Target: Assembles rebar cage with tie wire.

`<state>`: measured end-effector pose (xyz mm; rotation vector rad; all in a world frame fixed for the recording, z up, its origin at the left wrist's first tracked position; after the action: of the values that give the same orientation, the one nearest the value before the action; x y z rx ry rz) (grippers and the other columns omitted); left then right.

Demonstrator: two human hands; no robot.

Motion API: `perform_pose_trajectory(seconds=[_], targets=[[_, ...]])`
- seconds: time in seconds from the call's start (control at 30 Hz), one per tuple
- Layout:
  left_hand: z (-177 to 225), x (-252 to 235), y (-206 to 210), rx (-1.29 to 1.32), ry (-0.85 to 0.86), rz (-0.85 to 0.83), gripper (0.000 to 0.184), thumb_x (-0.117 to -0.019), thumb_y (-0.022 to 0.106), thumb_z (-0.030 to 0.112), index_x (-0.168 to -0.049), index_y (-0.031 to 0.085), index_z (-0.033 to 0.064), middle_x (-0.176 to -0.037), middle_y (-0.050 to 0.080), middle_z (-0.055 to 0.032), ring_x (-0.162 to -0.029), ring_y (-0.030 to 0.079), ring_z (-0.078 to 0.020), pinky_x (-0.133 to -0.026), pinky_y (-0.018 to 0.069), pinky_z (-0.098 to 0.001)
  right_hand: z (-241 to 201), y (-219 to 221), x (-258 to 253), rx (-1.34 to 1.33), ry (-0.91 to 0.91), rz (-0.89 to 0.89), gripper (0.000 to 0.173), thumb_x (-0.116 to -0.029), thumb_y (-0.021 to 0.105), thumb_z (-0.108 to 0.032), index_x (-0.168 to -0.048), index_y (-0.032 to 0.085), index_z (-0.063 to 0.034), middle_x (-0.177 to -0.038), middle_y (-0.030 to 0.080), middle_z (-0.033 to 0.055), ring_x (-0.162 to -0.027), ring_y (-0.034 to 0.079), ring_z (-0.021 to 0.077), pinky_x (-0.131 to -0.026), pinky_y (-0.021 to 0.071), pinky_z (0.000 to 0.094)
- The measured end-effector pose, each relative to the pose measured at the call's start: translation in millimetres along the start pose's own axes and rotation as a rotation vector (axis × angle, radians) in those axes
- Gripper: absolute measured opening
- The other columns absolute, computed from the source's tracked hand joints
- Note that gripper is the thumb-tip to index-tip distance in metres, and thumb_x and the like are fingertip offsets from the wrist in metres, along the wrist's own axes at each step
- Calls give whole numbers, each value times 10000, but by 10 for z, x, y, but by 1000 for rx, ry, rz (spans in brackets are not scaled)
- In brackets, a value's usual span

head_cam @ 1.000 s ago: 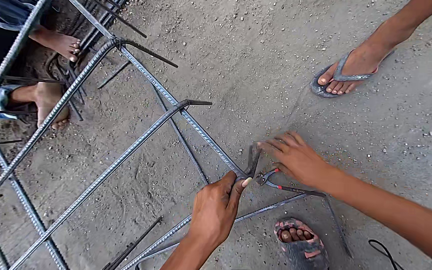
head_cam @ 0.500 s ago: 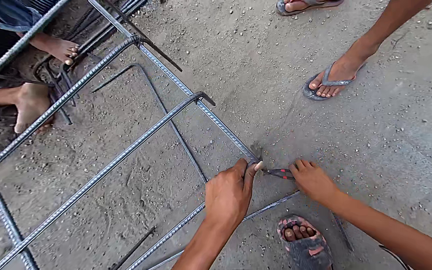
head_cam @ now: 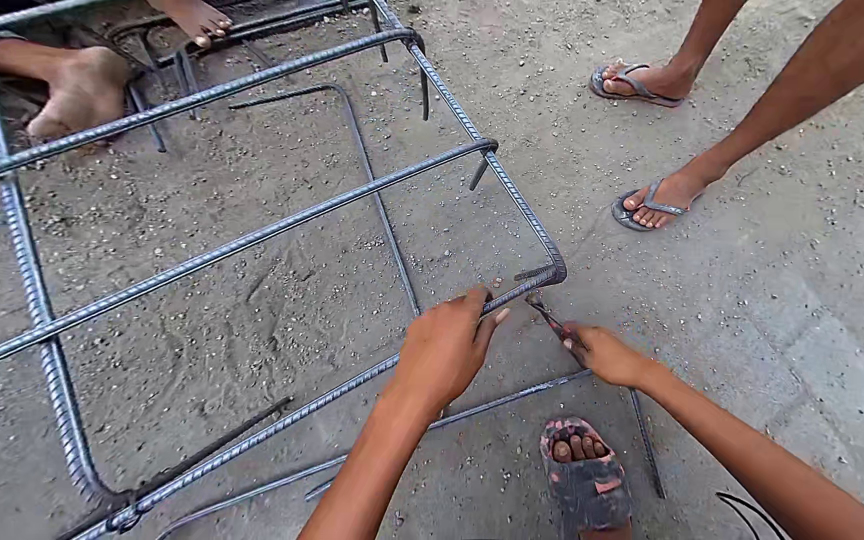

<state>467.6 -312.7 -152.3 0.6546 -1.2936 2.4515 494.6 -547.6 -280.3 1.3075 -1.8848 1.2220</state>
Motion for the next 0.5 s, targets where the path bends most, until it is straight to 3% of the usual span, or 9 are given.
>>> perform_pose_trajectory(seconds=[0.07,0.1,0.13,0.2,0.3,0.4,0.5], targets=[[-175,213,-55,4,8,106,384,-1081,495,377,-1213,678,67,-914,708,-165,-832,692,-365,-732,516,-576,-117,163,38,-225,-103,-62,440,-1103,404,-170,-1516,418,-17,-1355,615,216,-1204,620,312,-1056,459,485],[-219,279,-73,23,24,140,370,-1080,500,361,-1185,692,63,-881,703,-157,-798,685,-356,-710,511,-567,-185,240,47,-234,-139,-73,435,-1098,409,-164,-1507,417,-16,-1333,611,213,-1162,617,300,-1024,464,475],[-237,313,-76,39,30,146,369,-1081,495,362,-1175,697,67,-866,698,-150,-783,678,-347,-702,506,-560,-263,301,55,-186,-158,-60,422,-1093,424,-165,-1482,433,0,-1295,601,230,-1134,607,323,-1004,464,491],[-236,289,-97,57,-3,107,392,-1085,477,395,-1184,699,87,-842,685,-138,-771,660,-331,-707,489,-549,-445,356,82,-6,-133,-3,464,-1094,456,-207,-1505,429,5,-1390,554,267,-1294,550,396,-1115,413,533],[-235,254,-96,79,-65,59,411,-1079,474,445,-1194,698,119,-806,665,-116,-758,639,-306,-715,476,-535,-619,380,171,194,-123,143,489,-1080,477,-225,-1526,426,-31,-1406,546,251,-1353,501,410,-1133,372,560],[-241,266,-96,52,-70,99,397,-1075,484,440,-1154,708,122,-804,678,-111,-763,656,-310,-706,477,-536,-792,186,172,291,-295,368,435,-1026,537,-154,-1432,518,2,-1300,599,261,-1219,594,429,-1017,466,558],[-259,274,-51,28,-77,146,398,-1066,495,460,-1097,711,126,-774,670,-98,-743,656,-305,-676,471,-530,-865,131,143,138,-286,204,361,-1073,482,-200,-1386,522,-24,-1195,628,205,-1013,675,355,-871,544,523]])
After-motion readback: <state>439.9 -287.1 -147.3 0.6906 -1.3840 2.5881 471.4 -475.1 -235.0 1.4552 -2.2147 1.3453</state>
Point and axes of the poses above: each hand's wrist, its own x-axis away from the middle knuckle, its own y-axis out of the palm, z = x × y, the point moved 7 cm from there along -x, towards the middle knuckle
